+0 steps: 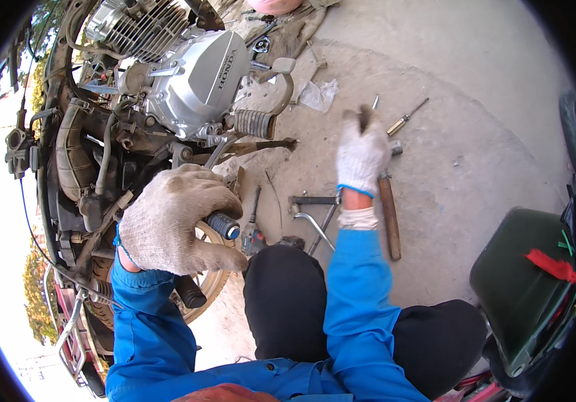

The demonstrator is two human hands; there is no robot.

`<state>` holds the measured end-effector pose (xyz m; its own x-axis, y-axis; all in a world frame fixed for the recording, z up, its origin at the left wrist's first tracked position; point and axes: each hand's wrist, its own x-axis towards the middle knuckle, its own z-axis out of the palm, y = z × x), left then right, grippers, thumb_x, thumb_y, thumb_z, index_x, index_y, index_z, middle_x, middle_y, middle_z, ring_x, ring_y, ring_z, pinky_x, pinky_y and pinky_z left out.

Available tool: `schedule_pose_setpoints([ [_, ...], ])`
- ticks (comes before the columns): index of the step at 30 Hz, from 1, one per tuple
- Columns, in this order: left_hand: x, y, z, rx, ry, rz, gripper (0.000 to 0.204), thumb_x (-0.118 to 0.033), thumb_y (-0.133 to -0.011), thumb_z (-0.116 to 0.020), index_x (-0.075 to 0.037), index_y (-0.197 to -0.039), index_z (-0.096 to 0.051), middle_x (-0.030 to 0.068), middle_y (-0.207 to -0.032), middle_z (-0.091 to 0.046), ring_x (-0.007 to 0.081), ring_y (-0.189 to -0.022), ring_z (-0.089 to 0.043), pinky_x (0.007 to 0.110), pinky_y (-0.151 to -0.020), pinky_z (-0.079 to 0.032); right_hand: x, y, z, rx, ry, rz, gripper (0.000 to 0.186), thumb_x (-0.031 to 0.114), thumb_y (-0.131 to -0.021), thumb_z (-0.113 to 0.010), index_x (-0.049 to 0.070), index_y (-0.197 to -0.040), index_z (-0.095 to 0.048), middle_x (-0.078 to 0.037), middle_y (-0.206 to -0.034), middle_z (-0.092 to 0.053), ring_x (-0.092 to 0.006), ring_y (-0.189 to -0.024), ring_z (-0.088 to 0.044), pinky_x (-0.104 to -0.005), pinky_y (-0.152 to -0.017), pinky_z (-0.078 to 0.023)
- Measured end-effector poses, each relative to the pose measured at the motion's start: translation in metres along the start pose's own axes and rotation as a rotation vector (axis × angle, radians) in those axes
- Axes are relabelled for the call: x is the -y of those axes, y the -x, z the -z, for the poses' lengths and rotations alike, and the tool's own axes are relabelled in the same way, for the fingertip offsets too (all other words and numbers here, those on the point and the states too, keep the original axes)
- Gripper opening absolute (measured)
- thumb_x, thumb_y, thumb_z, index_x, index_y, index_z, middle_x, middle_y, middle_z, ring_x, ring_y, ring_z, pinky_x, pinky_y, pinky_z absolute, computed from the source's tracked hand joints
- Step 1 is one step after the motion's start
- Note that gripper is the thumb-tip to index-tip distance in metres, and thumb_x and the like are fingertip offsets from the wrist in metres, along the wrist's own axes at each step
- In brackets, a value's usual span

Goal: The person kneels beside a motorcycle and uses a hammer and wrench to adjust and tighten components near the engine and frame. They repeatedly strike parts with the hammer and use the wrench to turn fasteners.

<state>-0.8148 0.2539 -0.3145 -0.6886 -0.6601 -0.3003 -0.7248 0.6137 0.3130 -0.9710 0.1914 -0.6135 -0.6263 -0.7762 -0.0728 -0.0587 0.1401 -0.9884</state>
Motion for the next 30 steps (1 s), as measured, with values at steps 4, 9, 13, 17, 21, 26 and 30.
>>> schedule_pose_setpoints([
  [4,-0.007,-0.009,-0.002,0.155,-0.06,0.053,0.042,-0.047,-0.075,-0.091,-0.009,-0.077,-0.073,0.0079,-0.062,-0.065,0.0316,-0.058,-0.068,0.043,-0.055,-0.051,-0.03,-0.064,-0.002,-0.076,0.208,-0.042,0.056,0.043,-0.097,-0.07,0.001,-0.133,-0.071,-0.021,-0.124,-0.074,-0.0357,-0.114,-0.072,-0.0441,-0.1,-0.055],
  [9,-0.02,-0.002,-0.062,-0.168,-0.137,0.029,0.033,-0.026,-0.078,-0.08,-0.012,-0.057,-0.059,0.0067,-0.052,-0.052,0.0283,-0.048,-0.059,0.043,-0.048,-0.046,-0.076,-0.138,0.011,-0.059,0.783,-0.042,0.062,0.051,-0.097,-0.065,0.013,-0.146,-0.063,-0.018,-0.149,-0.059,-0.0398,-0.137,-0.057,-0.0572,-0.112,-0.044],
  [13,-0.011,0.007,-0.074,-0.079,-0.109,0.098,0.03,-0.029,-0.078,-0.077,-0.013,-0.057,-0.062,0.008,-0.05,-0.051,0.0309,-0.048,-0.06,0.045,-0.049,-0.049,-0.126,-0.159,0.038,0.042,1.136,0.043,0.069,0.055,-0.1,-0.06,0.018,-0.157,-0.05,-0.013,-0.165,-0.043,-0.0385,-0.154,-0.037,-0.0644,-0.122,-0.028],
  [17,-0.005,0.003,-0.067,0.057,0.027,0.182,0.03,-0.029,-0.079,-0.074,-0.011,-0.059,-0.063,0.0111,-0.052,-0.057,0.0332,-0.05,-0.063,0.045,-0.05,-0.05,-0.148,-0.154,0.032,-0.046,1.225,0.251,0.068,0.056,-0.102,-0.058,0.016,-0.157,-0.051,-0.012,-0.164,-0.046,-0.0382,-0.154,-0.035,-0.0619,-0.126,-0.022],
  [21,-0.001,0.002,-0.07,-0.026,0.068,0.15,0.028,-0.028,-0.08,-0.073,-0.01,-0.06,-0.063,0.0101,-0.054,-0.059,0.0328,-0.051,-0.063,0.045,-0.05,-0.051,-0.151,-0.155,0.028,-0.026,1.26,0.221,0.07,0.058,-0.103,-0.056,0.014,-0.157,-0.051,-0.012,-0.163,-0.047,-0.0375,-0.155,-0.033,-0.0603,-0.127,-0.019],
  [26,0.005,0.007,-0.08,-0.138,0.0,0.062,0.03,-0.03,-0.079,-0.073,-0.015,-0.057,-0.059,0.0037,-0.053,-0.058,0.0247,-0.05,-0.062,0.039,-0.047,-0.045,-0.157,-0.156,0.032,-0.037,1.254,0.257,0.071,0.059,-0.103,-0.055,0.014,-0.157,-0.052,-0.011,-0.163,-0.047,-0.0363,-0.155,-0.034,-0.0583,-0.127,-0.019],
  [30,0.009,0.01,-0.086,-0.196,-0.008,0.003,0.032,-0.031,-0.081,-0.075,-0.016,-0.057,-0.058,0.0022,-0.053,-0.056,0.0235,-0.049,-0.06,0.038,-0.048,-0.048,-0.164,-0.157,0.032,-0.058,1.232,0.292,0.071,0.06,-0.103,-0.055,0.014,-0.156,-0.053,-0.012,-0.162,-0.048,-0.0359,-0.154,-0.034,-0.0585,-0.126,-0.02],
])
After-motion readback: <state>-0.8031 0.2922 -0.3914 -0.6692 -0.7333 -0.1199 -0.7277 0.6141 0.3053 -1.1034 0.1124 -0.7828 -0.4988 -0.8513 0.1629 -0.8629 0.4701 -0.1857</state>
